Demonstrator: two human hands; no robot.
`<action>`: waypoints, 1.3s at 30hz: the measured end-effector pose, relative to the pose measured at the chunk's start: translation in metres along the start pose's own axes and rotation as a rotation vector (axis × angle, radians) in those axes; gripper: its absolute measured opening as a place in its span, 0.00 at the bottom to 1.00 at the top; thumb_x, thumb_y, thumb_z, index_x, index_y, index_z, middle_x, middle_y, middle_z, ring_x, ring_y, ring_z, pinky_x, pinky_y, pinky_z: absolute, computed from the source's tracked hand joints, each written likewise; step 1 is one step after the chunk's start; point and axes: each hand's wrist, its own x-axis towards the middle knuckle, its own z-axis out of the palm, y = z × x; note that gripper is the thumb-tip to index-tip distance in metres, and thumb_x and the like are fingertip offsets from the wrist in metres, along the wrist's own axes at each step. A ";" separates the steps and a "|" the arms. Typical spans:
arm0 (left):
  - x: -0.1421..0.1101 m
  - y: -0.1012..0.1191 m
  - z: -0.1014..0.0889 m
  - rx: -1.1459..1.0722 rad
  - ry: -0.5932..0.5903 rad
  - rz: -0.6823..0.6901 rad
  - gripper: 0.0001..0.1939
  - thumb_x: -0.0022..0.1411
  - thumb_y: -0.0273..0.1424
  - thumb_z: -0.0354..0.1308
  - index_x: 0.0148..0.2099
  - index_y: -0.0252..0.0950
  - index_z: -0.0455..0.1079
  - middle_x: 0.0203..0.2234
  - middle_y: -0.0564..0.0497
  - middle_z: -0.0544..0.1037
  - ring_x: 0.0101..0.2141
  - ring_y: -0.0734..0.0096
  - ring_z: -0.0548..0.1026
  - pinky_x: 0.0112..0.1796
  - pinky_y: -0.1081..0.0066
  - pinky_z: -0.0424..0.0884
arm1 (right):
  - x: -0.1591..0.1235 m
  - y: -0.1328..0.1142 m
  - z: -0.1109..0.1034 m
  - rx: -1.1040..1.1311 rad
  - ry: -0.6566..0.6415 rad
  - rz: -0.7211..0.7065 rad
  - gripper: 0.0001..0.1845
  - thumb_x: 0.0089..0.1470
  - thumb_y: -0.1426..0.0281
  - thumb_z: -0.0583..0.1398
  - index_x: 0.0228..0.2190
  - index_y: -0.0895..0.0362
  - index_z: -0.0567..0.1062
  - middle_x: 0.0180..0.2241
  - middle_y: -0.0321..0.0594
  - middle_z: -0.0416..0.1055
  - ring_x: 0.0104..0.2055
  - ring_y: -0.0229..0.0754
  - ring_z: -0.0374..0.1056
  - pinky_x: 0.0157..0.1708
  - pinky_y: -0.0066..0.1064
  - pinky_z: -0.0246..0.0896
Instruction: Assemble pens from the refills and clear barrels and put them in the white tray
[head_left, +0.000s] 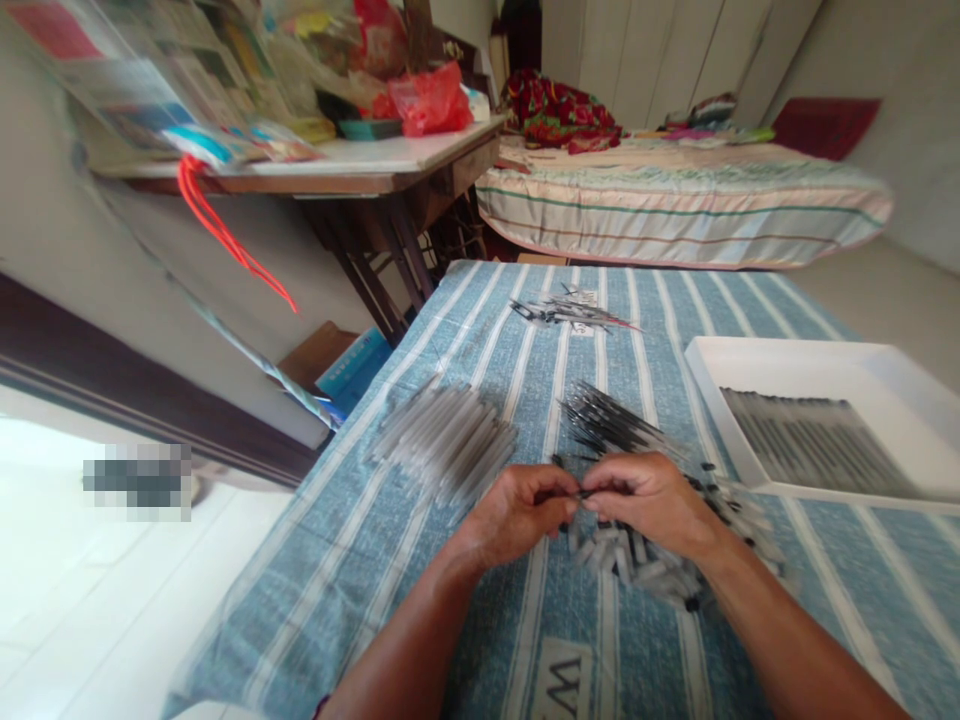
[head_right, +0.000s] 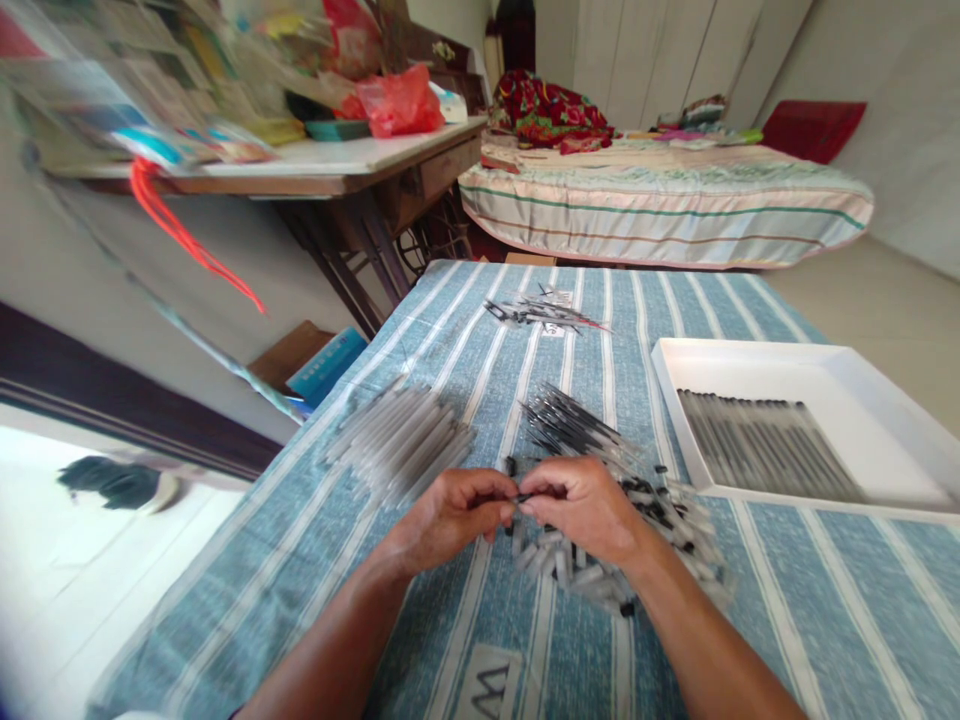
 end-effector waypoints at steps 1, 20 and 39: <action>0.000 0.000 0.000 0.002 -0.001 -0.006 0.05 0.53 0.29 0.58 0.31 0.32 0.73 0.18 0.55 0.68 0.19 0.80 0.64 0.22 0.79 0.62 | 0.000 0.000 0.000 0.007 -0.008 -0.001 0.06 0.46 0.69 0.61 0.26 0.59 0.76 0.19 0.34 0.70 0.22 0.33 0.64 0.22 0.23 0.58; 0.001 -0.006 0.000 -0.164 -0.048 -0.076 0.08 0.48 0.27 0.63 0.32 0.32 0.68 0.19 0.56 0.71 0.20 0.80 0.66 0.22 0.77 0.65 | -0.001 0.001 0.003 0.089 -0.027 0.136 0.06 0.44 0.69 0.63 0.24 0.59 0.77 0.18 0.33 0.69 0.20 0.33 0.66 0.20 0.22 0.61; 0.003 -0.003 0.001 -0.158 0.009 -0.068 0.10 0.47 0.25 0.61 0.35 0.33 0.66 0.21 0.58 0.68 0.21 0.80 0.66 0.23 0.76 0.64 | 0.000 0.004 -0.001 0.062 -0.094 0.121 0.10 0.49 0.65 0.59 0.33 0.58 0.70 0.21 0.32 0.66 0.21 0.33 0.62 0.22 0.23 0.55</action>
